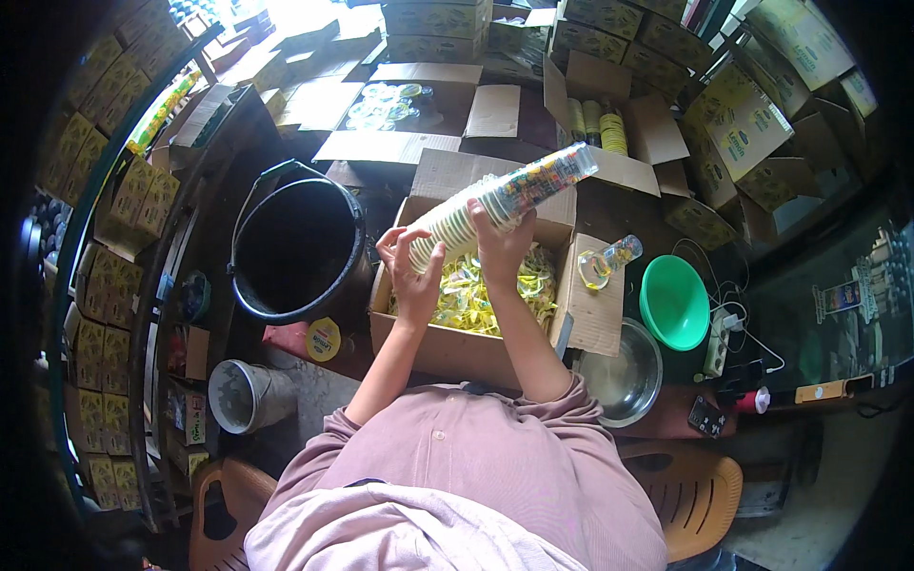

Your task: The person separates a plastic cup from a stack, fills it with small yellow packets by hand, and places the cup into a black bucket.

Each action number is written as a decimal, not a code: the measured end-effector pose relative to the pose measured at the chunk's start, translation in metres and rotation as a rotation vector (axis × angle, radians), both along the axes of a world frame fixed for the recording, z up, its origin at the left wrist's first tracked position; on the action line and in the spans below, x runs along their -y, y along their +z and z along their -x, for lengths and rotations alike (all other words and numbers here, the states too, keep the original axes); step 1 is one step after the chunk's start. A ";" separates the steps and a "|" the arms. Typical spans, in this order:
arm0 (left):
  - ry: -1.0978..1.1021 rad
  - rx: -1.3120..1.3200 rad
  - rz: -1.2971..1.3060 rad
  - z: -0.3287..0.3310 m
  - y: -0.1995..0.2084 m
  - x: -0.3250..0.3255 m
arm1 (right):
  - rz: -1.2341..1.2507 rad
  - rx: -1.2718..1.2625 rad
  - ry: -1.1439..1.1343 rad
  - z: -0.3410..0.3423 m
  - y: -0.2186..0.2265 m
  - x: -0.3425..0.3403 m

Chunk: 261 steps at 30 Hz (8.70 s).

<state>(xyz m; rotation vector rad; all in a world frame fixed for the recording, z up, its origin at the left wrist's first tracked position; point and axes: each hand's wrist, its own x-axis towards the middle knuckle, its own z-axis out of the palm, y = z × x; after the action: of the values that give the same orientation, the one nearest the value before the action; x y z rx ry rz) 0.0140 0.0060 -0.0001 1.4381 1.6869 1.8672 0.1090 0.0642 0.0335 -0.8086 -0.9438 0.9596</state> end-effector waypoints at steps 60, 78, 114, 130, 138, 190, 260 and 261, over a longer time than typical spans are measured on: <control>0.163 -0.396 0.007 0.001 0.014 -0.001 | -0.018 0.043 -0.021 0.004 -0.025 -0.001; 0.073 -0.426 -0.016 -0.001 0.021 0.002 | 0.018 0.045 -0.016 0.004 -0.025 0.001; 0.122 -0.447 -0.034 -0.009 0.027 -0.007 | 0.187 -0.218 0.048 0.007 -0.027 0.010; 0.129 -0.474 -0.012 -0.013 0.025 -0.005 | 0.166 -0.264 0.049 0.004 -0.027 0.014; 0.059 -0.473 -0.041 -0.014 0.034 -0.004 | 0.189 -0.255 0.037 0.002 -0.024 0.016; -0.479 1.060 0.152 -0.008 -0.054 -0.017 | 0.076 -0.002 0.254 -0.031 -0.018 -0.022; -0.743 1.362 0.186 -0.002 -0.026 0.010 | 0.467 0.320 -0.382 -0.155 -0.121 0.156; -0.719 1.294 0.148 -0.001 -0.019 0.013 | 0.410 0.246 -0.365 -0.148 -0.112 0.154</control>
<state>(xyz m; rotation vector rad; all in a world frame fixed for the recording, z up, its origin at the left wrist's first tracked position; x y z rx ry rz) 0.0146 -0.0074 -0.0191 0.3755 0.5307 1.5360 0.2567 -0.0902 -0.0786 -1.4187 -0.7771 0.7499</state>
